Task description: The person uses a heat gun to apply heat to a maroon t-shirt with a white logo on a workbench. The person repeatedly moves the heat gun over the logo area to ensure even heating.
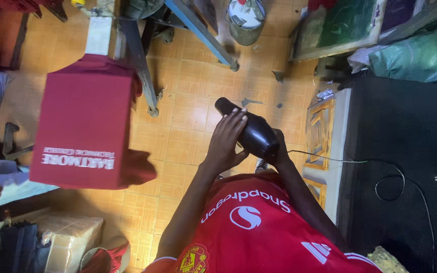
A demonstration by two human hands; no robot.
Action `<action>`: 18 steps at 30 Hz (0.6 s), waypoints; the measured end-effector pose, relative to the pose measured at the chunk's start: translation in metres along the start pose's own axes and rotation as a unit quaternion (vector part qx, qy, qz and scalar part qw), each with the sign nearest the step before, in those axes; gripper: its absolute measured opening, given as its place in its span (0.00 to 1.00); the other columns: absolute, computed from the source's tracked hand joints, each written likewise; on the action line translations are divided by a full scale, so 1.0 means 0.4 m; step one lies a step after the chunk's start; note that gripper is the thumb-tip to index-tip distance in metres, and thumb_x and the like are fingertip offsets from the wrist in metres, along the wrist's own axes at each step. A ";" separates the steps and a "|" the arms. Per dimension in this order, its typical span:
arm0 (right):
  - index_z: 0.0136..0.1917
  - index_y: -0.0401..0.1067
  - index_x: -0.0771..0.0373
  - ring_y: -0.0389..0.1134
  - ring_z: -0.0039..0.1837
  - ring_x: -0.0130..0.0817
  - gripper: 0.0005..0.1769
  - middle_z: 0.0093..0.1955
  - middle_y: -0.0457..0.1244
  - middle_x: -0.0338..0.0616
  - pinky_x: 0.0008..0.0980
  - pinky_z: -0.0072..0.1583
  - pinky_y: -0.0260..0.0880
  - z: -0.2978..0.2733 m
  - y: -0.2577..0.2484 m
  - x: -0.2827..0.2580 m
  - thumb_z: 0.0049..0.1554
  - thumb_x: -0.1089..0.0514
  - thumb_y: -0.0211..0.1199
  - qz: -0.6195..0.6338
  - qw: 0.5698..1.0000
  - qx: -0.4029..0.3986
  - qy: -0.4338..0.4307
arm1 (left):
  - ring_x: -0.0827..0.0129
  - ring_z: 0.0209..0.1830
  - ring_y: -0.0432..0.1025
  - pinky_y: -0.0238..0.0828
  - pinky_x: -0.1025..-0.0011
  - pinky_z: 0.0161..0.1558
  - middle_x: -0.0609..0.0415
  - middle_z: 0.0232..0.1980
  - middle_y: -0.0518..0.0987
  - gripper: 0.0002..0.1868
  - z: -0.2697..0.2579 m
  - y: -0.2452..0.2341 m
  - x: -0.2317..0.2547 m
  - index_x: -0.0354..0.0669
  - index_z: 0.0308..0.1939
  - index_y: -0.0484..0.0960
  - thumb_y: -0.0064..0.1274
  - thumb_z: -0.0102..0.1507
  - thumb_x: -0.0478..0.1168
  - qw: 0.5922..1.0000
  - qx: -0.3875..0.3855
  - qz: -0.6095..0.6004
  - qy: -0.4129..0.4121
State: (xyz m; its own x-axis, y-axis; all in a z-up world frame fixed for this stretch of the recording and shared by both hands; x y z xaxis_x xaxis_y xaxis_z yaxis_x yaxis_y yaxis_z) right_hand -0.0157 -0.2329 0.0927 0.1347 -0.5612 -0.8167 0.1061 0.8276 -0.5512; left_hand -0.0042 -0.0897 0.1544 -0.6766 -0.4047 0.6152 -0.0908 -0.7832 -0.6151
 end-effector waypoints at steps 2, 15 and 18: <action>0.38 0.70 0.74 0.67 0.45 0.57 0.08 0.36 0.63 0.62 0.39 0.50 0.65 0.014 -0.020 0.006 0.50 0.64 0.61 0.007 1.000 0.000 0.011 | 0.45 0.70 0.57 0.49 0.50 0.68 0.44 0.70 0.63 0.48 0.021 0.008 0.007 0.42 0.67 0.63 0.62 0.41 0.33 1.000 -0.004 0.006 0.007; 0.36 0.69 0.70 0.65 0.39 0.56 0.06 0.32 0.61 0.59 0.44 0.46 0.64 0.102 -0.155 0.080 0.51 0.63 0.58 0.070 0.991 -0.036 0.106 | 0.39 0.71 0.55 0.53 0.48 0.68 0.43 0.71 0.60 0.49 0.149 0.120 0.034 0.51 0.68 0.64 0.64 0.44 0.26 0.999 0.034 -0.027 0.017; 0.35 0.69 0.69 0.65 0.38 0.55 0.07 0.31 0.61 0.58 0.45 0.46 0.64 0.123 -0.206 0.093 0.52 0.63 0.57 0.077 0.990 -0.032 0.117 | 0.37 0.69 0.56 0.54 0.47 0.67 0.39 0.70 0.61 0.48 0.181 0.145 0.047 0.46 0.68 0.64 0.63 0.44 0.24 0.997 0.048 -0.051 0.012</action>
Point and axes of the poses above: each hand's wrist, its own z-axis towards the middle knuckle, its own y-axis out of the palm, x = y × z, the point moved 5 cm from there along z, towards the middle knuckle
